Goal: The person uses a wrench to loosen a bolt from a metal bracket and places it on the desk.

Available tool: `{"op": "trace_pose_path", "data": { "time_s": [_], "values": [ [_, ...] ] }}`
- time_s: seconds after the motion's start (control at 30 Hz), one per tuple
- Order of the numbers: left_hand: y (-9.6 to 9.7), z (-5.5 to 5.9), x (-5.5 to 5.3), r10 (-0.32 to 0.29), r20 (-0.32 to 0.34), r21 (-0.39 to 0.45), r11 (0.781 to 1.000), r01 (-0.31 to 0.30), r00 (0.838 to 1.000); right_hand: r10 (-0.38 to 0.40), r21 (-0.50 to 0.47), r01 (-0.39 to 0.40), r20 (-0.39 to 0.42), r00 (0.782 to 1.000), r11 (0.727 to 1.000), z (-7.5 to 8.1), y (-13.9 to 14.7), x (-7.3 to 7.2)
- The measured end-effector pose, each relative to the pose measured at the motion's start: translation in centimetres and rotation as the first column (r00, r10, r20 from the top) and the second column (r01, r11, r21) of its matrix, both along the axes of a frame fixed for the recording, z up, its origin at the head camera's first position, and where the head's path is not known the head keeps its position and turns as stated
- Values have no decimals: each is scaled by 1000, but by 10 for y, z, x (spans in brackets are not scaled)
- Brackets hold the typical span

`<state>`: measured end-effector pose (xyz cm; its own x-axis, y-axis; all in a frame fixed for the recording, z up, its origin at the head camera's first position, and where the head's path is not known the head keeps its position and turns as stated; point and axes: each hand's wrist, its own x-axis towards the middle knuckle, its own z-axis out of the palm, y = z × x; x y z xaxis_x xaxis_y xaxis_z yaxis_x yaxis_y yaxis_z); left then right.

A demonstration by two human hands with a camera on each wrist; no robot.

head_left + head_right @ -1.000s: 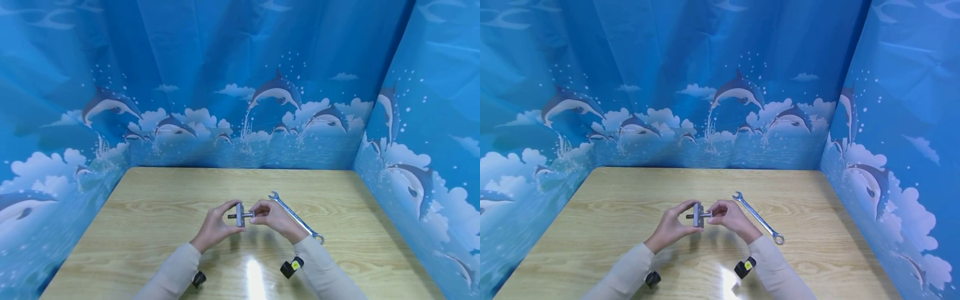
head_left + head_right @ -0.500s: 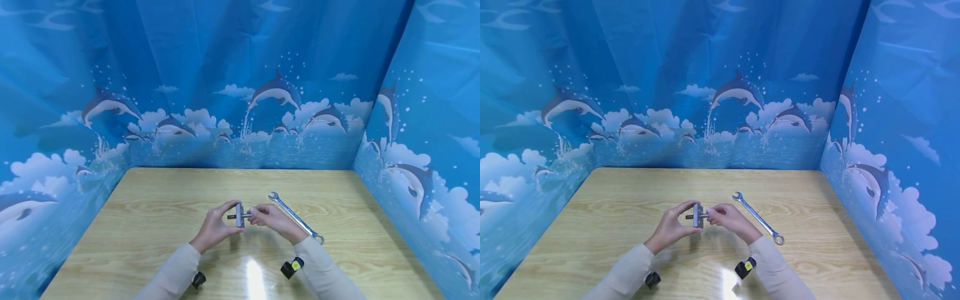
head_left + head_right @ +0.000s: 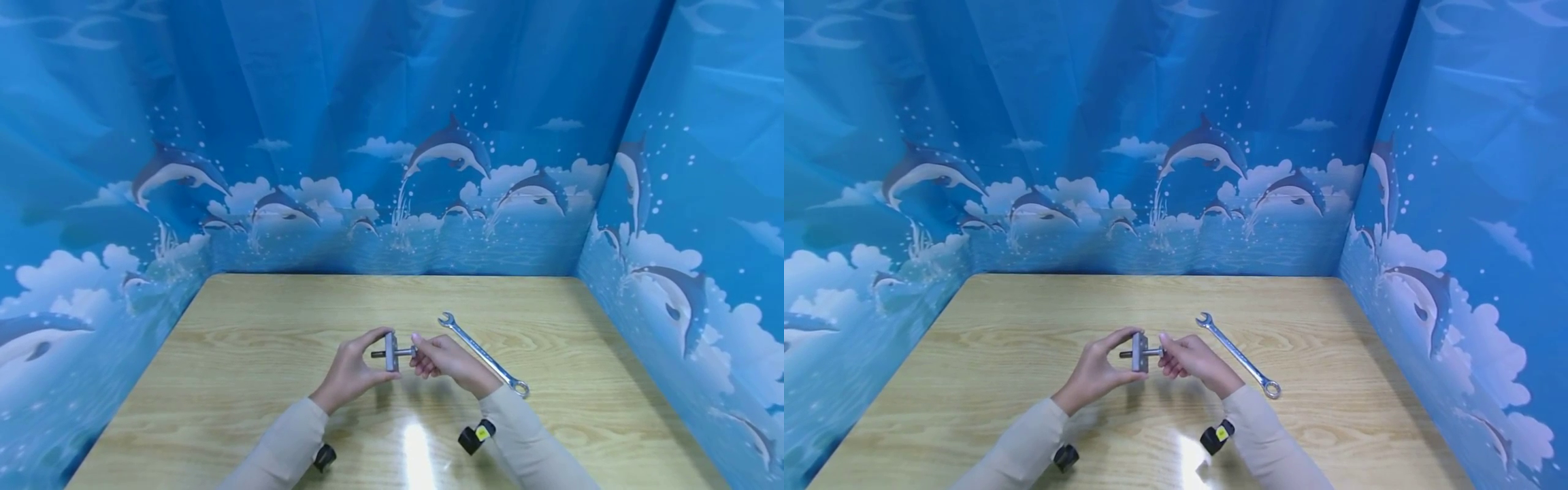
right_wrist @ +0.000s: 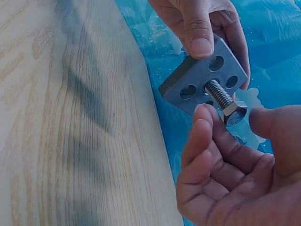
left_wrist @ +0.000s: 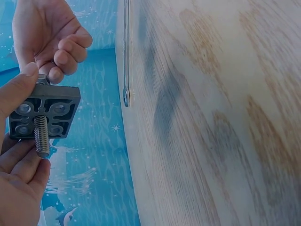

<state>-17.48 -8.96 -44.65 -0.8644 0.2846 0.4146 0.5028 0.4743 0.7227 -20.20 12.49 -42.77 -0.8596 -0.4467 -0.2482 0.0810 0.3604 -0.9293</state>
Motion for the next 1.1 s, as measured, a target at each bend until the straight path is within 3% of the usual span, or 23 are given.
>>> {"op": "trace_pose_path", "data": {
  "time_s": [0.5, 0.87, 0.97, 1.1],
  "values": [
    [0, -1, 1, 1, 13, -5, 1000, -1, 1000, -33, 18, 34, -44, 998, 999, 2, 1, 0],
    [0, 2, 0, 16, 31, 8, 1000, -16, 999, -87, -6, 88, -188, 978, 996, 2, 0, 2],
    [0, 1, -1, 16, 26, 2, 1000, -16, 1000, -71, 2, 72, -174, 982, 997, 2, 1, 2],
    [-1, 0, -1, 14, 14, -1, 1000, -14, 1000, -13, 5, 14, -87, 996, 1000, 2, 4, 0]
  ]
}}
